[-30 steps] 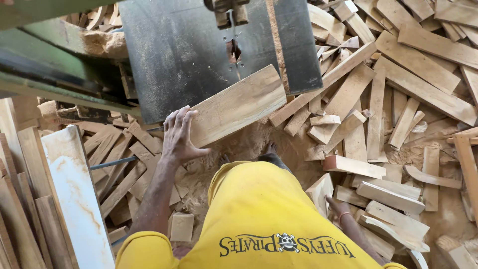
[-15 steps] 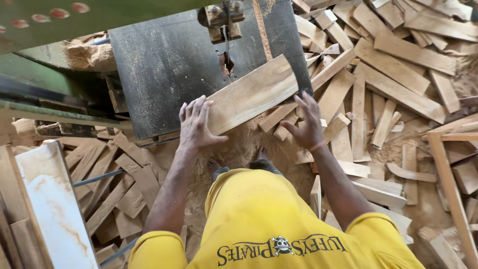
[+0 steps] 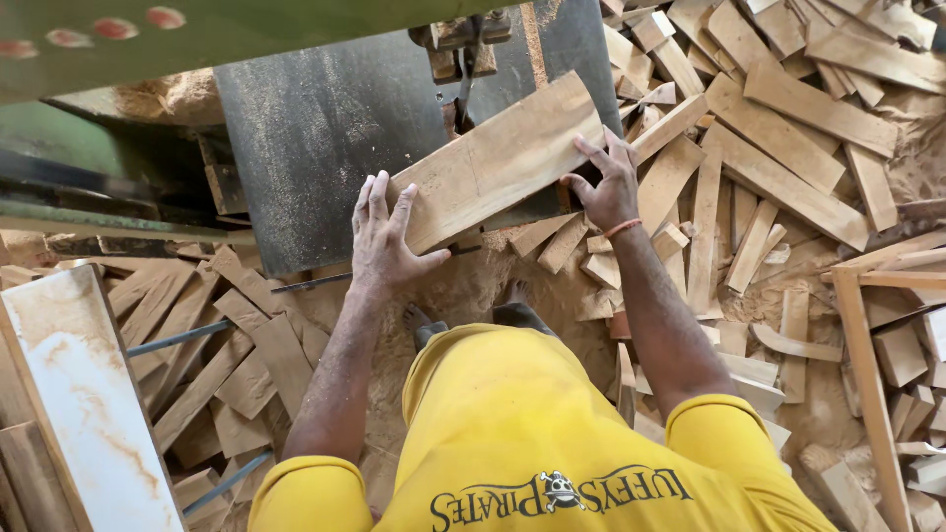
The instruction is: The person picks up rough wooden planks and offcuts from a pile of scrap wood and cuts them into smaller pieces on a bandsaw, guiding each piece against the moving blade by hand and setting the cut pieces aside.
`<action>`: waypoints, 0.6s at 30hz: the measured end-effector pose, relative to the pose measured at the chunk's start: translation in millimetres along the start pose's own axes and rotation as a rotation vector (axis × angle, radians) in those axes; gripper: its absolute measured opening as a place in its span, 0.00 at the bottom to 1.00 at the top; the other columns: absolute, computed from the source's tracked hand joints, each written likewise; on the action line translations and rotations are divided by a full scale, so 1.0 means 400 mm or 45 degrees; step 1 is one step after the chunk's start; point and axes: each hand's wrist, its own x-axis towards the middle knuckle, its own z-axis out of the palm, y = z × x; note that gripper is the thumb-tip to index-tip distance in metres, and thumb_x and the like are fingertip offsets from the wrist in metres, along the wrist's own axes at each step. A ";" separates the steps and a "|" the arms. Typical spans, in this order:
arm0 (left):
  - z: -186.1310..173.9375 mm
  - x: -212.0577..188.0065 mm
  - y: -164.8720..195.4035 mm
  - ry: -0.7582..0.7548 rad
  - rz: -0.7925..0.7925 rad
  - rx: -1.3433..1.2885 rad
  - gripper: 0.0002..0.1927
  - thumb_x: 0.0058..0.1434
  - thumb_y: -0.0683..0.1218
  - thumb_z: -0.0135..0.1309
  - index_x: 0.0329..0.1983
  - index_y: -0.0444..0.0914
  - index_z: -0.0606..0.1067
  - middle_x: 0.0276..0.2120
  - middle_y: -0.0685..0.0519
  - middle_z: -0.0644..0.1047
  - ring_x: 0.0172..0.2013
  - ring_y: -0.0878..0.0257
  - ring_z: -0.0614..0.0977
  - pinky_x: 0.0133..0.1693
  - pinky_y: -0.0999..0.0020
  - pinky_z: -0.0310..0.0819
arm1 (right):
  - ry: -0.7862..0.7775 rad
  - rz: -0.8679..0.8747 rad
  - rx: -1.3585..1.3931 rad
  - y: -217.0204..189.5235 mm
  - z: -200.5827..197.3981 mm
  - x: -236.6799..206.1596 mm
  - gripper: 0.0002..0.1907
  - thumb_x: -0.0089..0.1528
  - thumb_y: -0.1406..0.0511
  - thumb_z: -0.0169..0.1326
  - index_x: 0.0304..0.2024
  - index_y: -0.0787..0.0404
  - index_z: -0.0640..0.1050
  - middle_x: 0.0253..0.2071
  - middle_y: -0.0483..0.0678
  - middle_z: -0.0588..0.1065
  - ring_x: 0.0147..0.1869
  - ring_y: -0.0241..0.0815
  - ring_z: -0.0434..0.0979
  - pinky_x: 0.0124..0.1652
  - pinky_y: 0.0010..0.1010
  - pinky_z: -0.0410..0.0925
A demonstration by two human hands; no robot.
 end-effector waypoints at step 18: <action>0.033 0.048 -0.024 0.085 0.081 0.037 0.57 0.36 0.67 0.76 0.67 0.37 0.72 0.72 0.37 0.55 0.73 0.41 0.54 0.72 0.43 0.49 | 0.085 -0.055 0.055 -0.029 -0.009 0.043 0.36 0.63 0.47 0.66 0.67 0.58 0.77 0.68 0.63 0.67 0.70 0.64 0.64 0.69 0.50 0.59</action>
